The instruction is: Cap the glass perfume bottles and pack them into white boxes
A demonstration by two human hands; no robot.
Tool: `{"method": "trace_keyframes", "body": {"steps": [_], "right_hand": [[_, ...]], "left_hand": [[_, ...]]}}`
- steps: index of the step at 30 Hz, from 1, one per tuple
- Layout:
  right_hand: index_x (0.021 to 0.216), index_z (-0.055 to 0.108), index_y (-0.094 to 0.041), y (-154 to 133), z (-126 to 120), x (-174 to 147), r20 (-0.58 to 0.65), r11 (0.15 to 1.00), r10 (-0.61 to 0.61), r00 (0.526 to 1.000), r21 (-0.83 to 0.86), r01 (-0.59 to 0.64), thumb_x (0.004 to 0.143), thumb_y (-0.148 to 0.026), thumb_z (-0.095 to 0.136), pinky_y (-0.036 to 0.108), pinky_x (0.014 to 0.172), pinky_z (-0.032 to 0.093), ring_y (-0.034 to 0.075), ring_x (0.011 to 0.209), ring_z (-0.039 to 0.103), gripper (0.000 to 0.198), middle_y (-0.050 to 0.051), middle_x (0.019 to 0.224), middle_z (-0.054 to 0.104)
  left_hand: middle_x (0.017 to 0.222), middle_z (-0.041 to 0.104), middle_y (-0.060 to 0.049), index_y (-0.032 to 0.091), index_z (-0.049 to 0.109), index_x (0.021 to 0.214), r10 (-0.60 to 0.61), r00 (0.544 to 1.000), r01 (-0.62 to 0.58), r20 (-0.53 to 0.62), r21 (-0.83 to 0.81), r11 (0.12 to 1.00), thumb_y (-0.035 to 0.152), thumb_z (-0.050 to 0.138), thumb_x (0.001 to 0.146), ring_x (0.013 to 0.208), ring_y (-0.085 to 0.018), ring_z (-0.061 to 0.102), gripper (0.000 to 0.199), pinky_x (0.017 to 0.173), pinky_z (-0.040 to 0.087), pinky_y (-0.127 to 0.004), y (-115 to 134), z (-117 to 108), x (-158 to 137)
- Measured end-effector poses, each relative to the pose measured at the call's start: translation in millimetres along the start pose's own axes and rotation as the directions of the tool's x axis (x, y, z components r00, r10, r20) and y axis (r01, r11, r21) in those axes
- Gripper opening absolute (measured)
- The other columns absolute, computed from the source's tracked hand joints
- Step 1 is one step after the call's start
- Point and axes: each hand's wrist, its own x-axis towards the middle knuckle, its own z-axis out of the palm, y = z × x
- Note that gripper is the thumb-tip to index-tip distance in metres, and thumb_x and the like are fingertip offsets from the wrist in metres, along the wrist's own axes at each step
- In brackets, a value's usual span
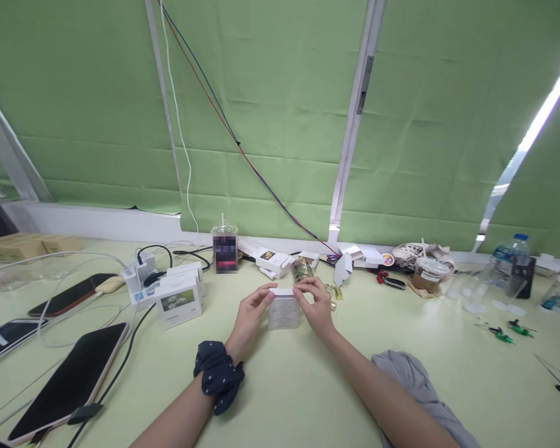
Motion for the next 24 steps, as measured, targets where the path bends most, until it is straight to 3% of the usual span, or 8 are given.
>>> {"method": "trace_keyframes", "body": {"steps": [9, 14, 24], "right_hand": [[0.077, 0.074, -0.021, -1.3, 0.4, -0.7, -0.004, 0.995, 0.083, 0.997, 0.054, -0.082, 0.078, -0.024, 0.066, 0.033, 0.075, 0.05, 0.019, 0.084, 0.059, 0.008, 0.006, 0.085, 0.059], [0.075, 0.072, -0.02, 2.3, -0.4, 0.0, 0.04, 0.99, 0.097, 0.995, 0.1, -0.1, 0.077, -0.024, 0.067, 0.032, 0.071, 0.05, 0.019, 0.084, 0.059, 0.007, 0.006, 0.086, 0.058], [0.076, 0.069, -0.02, 20.0, -0.9, 2.2, 0.151, 0.955, 0.154, 0.976, 0.232, -0.186, 0.077, -0.03, 0.067, 0.034, 0.075, 0.051, 0.021, 0.091, 0.06, 0.01, 0.008, 0.092, 0.061]], "left_hand": [[0.11, 0.063, -0.011, 0.016, 0.061, 0.067, 0.11, 0.991, -0.103, -0.076, 0.089, 0.991, 0.038, 0.073, 0.068, 0.103, -0.024, 0.059, 0.025, 0.081, 0.05, -0.033, 0.5, 0.4, 0.5], [0.103, 0.061, -0.009, 0.017, 0.061, 0.066, 0.188, 0.98, -0.177, -0.06, 0.159, 0.971, 0.038, 0.071, 0.07, 0.102, -0.024, 0.059, 0.024, 0.079, 0.052, -0.033, 0.4, -1.3, 0.4], [0.104, 0.062, -0.01, 0.017, 0.06, 0.068, 0.195, 0.979, -0.185, -0.058, 0.14, 0.973, 0.036, 0.072, 0.071, 0.101, -0.023, 0.06, 0.023, 0.081, 0.053, -0.035, -2.3, -1.9, 0.3]]}}
